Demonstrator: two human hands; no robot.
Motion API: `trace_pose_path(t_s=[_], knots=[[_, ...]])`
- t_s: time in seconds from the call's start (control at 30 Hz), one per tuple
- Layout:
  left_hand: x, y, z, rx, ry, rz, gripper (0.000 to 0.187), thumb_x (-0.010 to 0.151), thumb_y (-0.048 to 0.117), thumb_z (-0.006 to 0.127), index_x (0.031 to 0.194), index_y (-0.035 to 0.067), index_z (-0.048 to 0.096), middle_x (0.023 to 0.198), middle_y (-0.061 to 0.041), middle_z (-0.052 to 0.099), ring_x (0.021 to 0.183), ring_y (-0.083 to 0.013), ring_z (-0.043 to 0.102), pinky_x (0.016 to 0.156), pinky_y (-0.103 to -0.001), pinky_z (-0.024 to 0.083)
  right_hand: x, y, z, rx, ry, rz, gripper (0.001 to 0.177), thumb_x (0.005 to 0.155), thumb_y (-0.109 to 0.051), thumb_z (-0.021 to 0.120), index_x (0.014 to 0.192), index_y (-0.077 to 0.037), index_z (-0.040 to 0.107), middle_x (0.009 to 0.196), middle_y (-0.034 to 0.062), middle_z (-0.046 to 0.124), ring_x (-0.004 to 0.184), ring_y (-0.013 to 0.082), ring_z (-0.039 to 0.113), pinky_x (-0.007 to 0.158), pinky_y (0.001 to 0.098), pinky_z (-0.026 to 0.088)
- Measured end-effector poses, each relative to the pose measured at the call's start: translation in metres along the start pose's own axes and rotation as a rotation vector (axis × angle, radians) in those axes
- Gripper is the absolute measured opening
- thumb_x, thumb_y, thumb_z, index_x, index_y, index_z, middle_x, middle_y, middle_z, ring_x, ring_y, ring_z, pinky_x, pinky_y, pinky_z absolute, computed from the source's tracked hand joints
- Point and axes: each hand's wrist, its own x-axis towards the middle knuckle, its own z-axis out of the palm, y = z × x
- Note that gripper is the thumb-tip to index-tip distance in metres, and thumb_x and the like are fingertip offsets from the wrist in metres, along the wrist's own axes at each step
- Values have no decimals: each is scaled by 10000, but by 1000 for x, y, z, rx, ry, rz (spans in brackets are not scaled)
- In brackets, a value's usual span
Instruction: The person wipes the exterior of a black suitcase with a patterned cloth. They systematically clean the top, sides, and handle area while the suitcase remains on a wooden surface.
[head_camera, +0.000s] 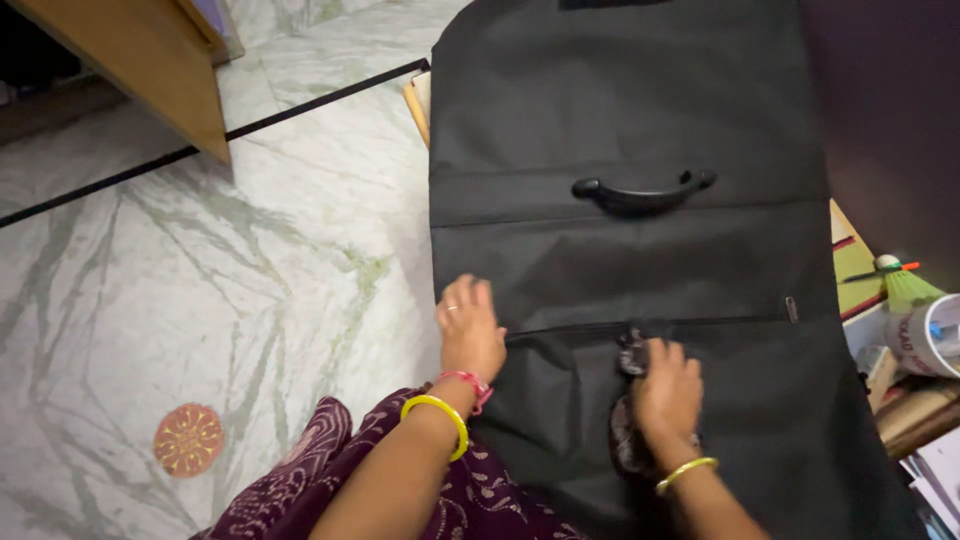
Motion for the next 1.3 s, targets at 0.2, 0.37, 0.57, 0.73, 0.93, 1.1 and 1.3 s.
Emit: trace_pose_path(t_s=[0.2, 0.37, 0.57, 0.73, 0.93, 1.1, 1.3], knots=[[21, -52, 43, -432, -107, -762, 1011, 702, 182, 942, 1443, 31, 270, 1534, -223, 352, 1307, -454, 516, 1064, -471, 479, -34, -85, 7, 189, -145, -448, 555, 644, 30, 678, 1167, -156, 650, 1171, 132, 620, 1033, 377, 578, 880, 488, 493], [20, -103, 77, -458, -414, -682, 756, 785, 168, 838, 1387, -39, 430, 1224, -258, 653, 1097, -443, 699, 948, -488, 573, -14, -101, -5, 232, -147, -363, 484, 693, 35, 692, 1118, -194, 675, 1241, 76, 644, 1072, 368, 579, 919, 472, 483], [21, -136, 110, -406, -519, -588, 485, 882, 255, 776, 1244, -32, 629, 1125, -259, 715, 1081, -413, 707, 943, -447, 556, -34, -139, -4, 331, -149, -553, 623, 620, 44, 706, 1210, -146, 642, 1250, 135, 604, 1087, 390, 558, 967, 485, 459], [8, -156, 126, -539, -353, -475, 382, 889, 201, 704, 1234, 35, 699, 1170, -208, 745, 1129, -351, 698, 961, -408, 528, -37, -134, 26, 137, -242, -722, 589, 726, -15, 650, 1301, -143, 619, 1275, 143, 592, 1087, 370, 566, 932, 478, 474], [12, -136, 97, -412, -432, -487, 534, 860, 231, 801, 1316, 32, 608, 1271, -226, 671, 1181, -392, 649, 987, -439, 518, -2, -10, -4, -40, -77, -123, 543, 794, 2, 615, 1306, -178, 634, 1257, 148, 606, 1137, 385, 574, 952, 490, 499], [13, -134, 100, -386, -442, -536, 530, 864, 243, 797, 1302, 2, 620, 1271, -234, 672, 1164, -408, 665, 964, -457, 550, 0, -25, -5, 46, -66, 195, 622, 769, -23, 696, 1369, -136, 575, 1275, 205, 564, 1152, 462, 546, 962, 542, 488], [20, -155, 131, -283, -357, -480, 633, 824, 245, 854, 1354, 33, 581, 1260, -248, 647, 1168, -407, 637, 974, -449, 521, -54, -154, 34, 272, -246, -510, 679, 668, 98, 574, 1323, -78, 582, 1213, 229, 580, 1063, 443, 548, 868, 500, 495]])
